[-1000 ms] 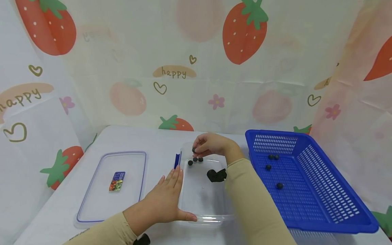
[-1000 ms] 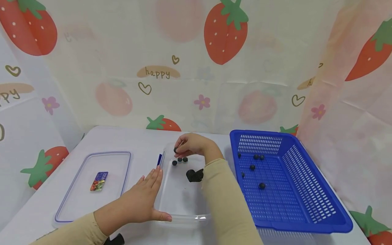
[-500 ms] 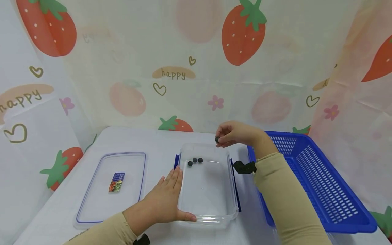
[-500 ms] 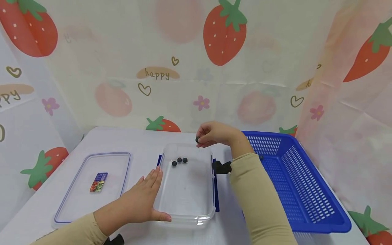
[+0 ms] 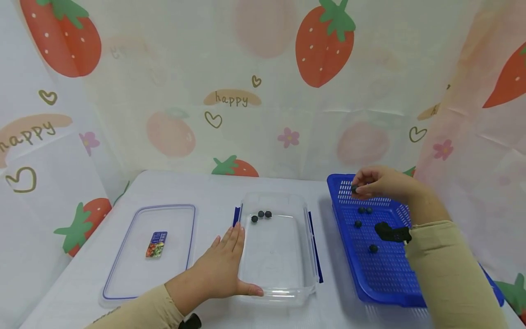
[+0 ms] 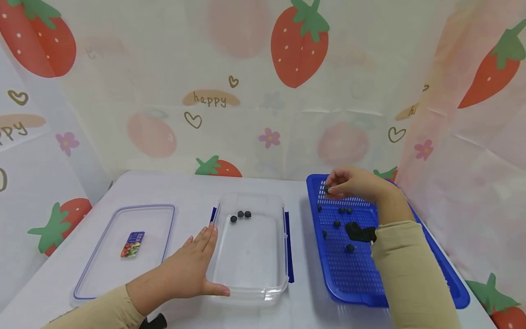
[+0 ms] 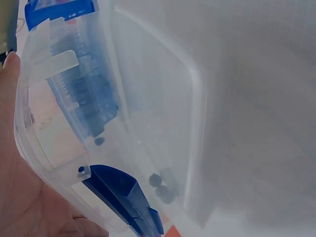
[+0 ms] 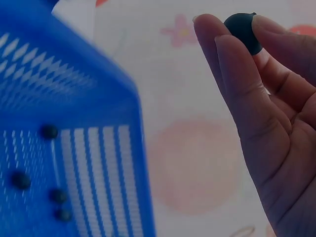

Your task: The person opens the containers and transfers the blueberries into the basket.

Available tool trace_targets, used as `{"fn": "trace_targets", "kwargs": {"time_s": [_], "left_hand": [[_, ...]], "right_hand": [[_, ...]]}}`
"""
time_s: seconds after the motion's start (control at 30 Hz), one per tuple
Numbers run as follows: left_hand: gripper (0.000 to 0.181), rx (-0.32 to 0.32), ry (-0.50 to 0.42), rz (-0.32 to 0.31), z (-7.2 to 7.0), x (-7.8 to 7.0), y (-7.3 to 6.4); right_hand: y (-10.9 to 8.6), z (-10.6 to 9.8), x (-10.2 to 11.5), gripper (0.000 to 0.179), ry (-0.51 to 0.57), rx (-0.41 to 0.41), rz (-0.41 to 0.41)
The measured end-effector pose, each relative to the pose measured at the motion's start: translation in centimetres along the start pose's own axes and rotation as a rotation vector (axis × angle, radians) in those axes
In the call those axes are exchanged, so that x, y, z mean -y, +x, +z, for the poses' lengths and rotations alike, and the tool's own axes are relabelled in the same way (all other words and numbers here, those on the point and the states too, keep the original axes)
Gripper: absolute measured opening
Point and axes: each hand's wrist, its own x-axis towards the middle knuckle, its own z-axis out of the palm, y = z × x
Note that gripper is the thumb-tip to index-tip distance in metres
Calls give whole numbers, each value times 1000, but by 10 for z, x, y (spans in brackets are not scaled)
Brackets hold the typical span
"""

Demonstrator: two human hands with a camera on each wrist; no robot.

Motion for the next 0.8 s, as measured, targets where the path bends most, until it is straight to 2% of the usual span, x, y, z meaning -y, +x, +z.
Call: {"fn": "trace_targets", "kwargs": {"time_s": [0.13, 0.37, 0.6, 0.8], "left_hand": [[129, -3, 5, -4, 1, 1, 0], [130, 6, 13, 1, 2, 2, 1], [130, 4, 0, 0, 1, 2, 1], [128, 1, 1, 4, 3, 2, 1]], "right_hand": [[-23, -12, -24, 25, 8, -31, 17], [-52, -21, -64, 23, 34, -76, 114], [-65, -26, -87, 21, 46, -125, 198], [-67, -29, -106, 15, 78, -101, 226]]}}
